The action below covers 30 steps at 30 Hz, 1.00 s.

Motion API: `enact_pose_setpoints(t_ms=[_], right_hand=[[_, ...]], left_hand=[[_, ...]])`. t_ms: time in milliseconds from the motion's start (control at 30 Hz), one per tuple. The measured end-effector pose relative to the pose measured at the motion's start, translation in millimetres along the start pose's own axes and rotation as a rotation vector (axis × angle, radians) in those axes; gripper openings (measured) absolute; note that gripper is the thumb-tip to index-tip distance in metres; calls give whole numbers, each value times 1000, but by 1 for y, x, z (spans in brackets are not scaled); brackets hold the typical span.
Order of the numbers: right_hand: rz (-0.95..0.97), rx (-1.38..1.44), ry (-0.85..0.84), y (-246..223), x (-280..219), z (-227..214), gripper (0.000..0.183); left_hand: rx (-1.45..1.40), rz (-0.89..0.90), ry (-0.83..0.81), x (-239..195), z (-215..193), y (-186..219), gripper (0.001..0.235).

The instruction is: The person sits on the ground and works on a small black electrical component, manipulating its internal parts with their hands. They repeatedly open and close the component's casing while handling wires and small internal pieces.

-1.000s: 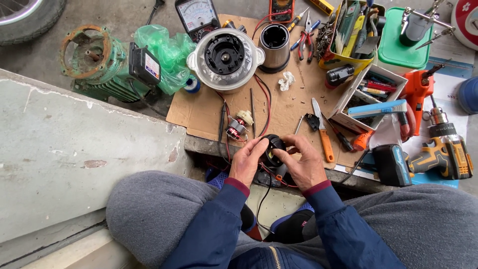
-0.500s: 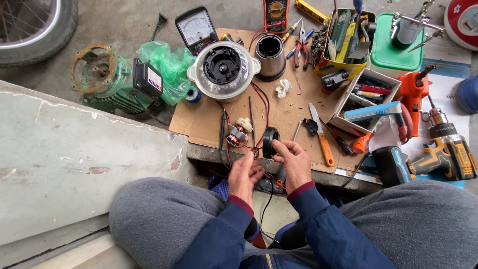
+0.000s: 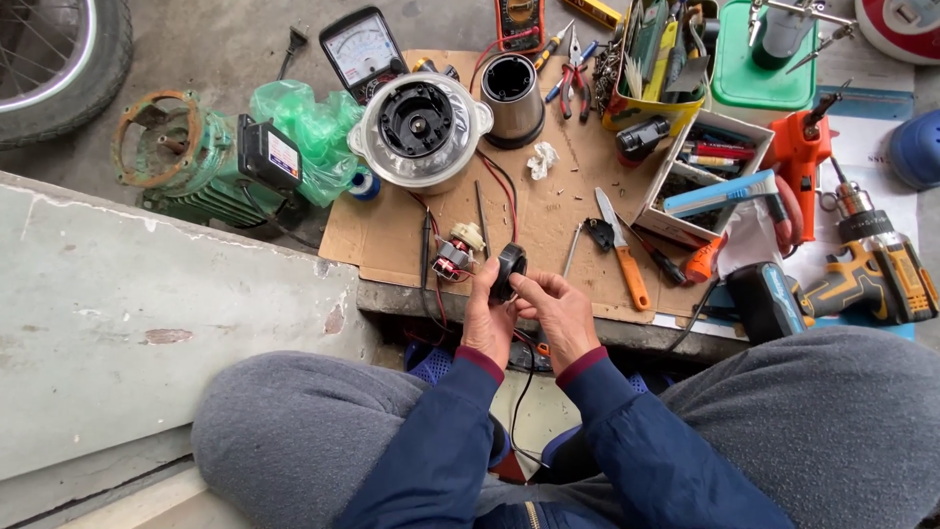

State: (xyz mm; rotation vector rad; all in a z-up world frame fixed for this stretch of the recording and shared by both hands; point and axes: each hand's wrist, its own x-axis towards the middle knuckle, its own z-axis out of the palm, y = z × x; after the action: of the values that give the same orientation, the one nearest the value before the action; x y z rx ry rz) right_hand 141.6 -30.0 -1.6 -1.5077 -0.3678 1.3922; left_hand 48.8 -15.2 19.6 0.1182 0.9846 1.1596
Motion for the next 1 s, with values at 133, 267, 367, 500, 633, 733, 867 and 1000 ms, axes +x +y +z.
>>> enact_pose_setpoints(t_ms=[133,267,367,500,633,733,867,1000], right_hand=[[1,31,-3,4,3,0,46],[-12,92,10,10,5,3,42],[-31,96,30,14,1,8,41],[-53,71,68,20,-3,14,43],[-33,123,61,17,-2,12,39],[-14,161,60,19,-2,11,38],[-10,171,83,21,-4,13,37],[4,177,85,13,-8,15,40]], left_hand=[[54,-2,-16,18,-18,-12,42],[113,41,-20,32,-31,-23,44],[132,99,51,33,-33,-29,44],[114,130,111,18,-18,-18,44],[108,125,138,3,-2,-4,45],[129,128,156,6,-6,-9,44],[76,123,191,4,-2,-10,45],[94,87,139,9,-5,-6,50]])
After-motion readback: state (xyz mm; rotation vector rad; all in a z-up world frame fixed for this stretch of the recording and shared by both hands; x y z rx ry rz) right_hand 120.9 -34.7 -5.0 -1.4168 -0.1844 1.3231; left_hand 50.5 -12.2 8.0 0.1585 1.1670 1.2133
